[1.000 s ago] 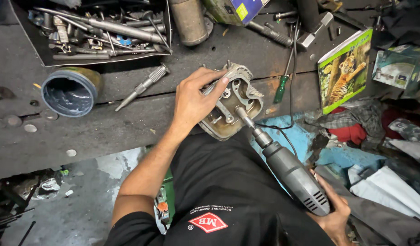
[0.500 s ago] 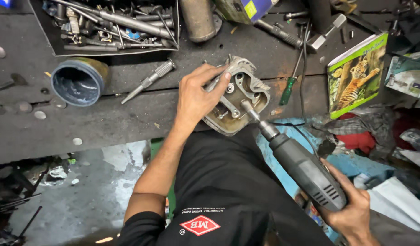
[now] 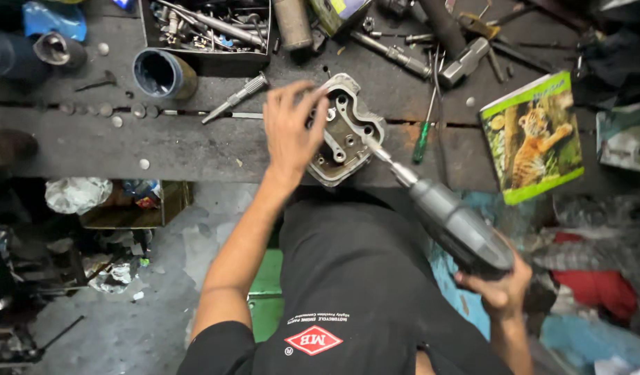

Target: The person uses a handheld rotary tool to grind the surface of a metal engine cylinder head. They hold the part with one hand and operate the tool with the other, rotating the part to access different areas.

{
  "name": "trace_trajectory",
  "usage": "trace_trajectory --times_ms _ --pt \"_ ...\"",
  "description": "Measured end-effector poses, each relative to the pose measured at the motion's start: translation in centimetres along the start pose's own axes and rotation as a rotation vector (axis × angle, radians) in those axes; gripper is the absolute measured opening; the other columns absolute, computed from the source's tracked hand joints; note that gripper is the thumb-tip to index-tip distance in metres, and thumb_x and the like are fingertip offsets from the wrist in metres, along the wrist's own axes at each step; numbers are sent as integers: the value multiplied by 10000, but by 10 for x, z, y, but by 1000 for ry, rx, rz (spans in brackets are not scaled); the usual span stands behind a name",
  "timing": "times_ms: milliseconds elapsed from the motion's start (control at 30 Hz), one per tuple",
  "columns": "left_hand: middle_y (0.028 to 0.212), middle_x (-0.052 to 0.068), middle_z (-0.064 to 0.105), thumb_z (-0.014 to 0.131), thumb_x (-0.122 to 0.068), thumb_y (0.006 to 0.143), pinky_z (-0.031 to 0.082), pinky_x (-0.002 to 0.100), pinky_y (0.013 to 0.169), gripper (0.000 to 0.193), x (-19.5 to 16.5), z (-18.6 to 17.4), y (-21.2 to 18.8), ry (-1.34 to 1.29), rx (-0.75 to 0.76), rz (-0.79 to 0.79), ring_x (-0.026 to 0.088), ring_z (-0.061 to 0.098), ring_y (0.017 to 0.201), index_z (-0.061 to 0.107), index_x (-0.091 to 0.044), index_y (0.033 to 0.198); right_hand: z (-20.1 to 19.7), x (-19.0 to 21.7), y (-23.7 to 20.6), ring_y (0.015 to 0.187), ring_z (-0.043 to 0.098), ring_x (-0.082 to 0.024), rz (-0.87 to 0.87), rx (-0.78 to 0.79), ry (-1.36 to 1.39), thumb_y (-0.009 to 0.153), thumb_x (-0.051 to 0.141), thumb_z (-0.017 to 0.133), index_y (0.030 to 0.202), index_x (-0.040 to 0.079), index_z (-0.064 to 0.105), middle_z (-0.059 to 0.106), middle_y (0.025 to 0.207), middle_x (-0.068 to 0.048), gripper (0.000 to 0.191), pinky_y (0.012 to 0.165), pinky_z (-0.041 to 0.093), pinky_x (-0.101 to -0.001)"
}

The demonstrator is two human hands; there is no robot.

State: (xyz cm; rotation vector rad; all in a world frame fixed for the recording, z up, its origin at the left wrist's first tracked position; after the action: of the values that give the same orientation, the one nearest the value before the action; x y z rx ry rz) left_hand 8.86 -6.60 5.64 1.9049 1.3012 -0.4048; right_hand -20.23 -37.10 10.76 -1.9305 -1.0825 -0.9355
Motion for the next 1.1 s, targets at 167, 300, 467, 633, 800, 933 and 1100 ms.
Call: trace_trajectory --times_ms 167,300,467,633,800,933,1100 --pt "1015 97 655 813 -290 847 462 439 804 327 -66 35 -47 26 250 -28 319 601 945 721 -79 1079 -33 -58 -40 705 668 -231 12 -201 347 674 -78 723 1000 -97 670 687 826 -133 331 737 542 -350" --pt "1028 150 638 788 -231 757 476 454 767 407 -95 68 -64 186 348 34 347 612 953 667 -21 1084 -57 -80 -40 713 666 -239 7 -336 424 674 -54 688 1008 -85 656 679 852 -134 337 708 544 -352" --pt "958 156 663 773 -162 833 515 463 740 231 -101 76 -44 132 329 36 368 660 878 669 -32 993 -75 -84 -29 677 660 -238 -18 -386 471 617 -8 688 990 -82 659 678 818 -129 382 664 538 -333" --pt "848 133 738 852 -267 800 499 377 618 315 -61 38 -32 -201 302 -428 234 670 683 754 -23 973 -81 -83 -17 704 661 -228 -31 -285 438 647 7 672 969 -64 694 687 787 -118 330 683 524 -321" --pt "947 45 748 748 -222 928 570 270 715 313 20 5 -69 -833 32 -855 108 699 811 744 17 1130 -92 -86 -1 718 670 -203 -74 -181 384 630 39 719 1001 -32 678 705 858 -89 380 672 534 -308" --pt "1002 71 755 696 -226 969 589 290 773 336 62 12 -95 -807 34 -914 123 708 853 735 21 1193 -88 -84 13 745 656 -182 -103 -59 318 641 52 759 981 -21 688 703 860 -76 356 718 520 -294" --pt "1164 143 783 702 -274 977 556 335 938 419 64 2 -91 -416 215 -584 198 730 1059 691 -28 1317 -59 -76 38 779 662 -180 -40 106 207 589 61 790 1049 -33 692 718 856 -75 479 749 528 -312"
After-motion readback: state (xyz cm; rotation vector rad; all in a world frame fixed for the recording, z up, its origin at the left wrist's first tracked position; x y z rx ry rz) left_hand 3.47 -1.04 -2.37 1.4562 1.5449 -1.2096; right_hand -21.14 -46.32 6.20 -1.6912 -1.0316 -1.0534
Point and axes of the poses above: each hand's wrist, its own y-axis towards the middle knuckle, its own z-axis out of the palm, x = y × z, the point moved 7 cm from there along y, towards the middle knuckle
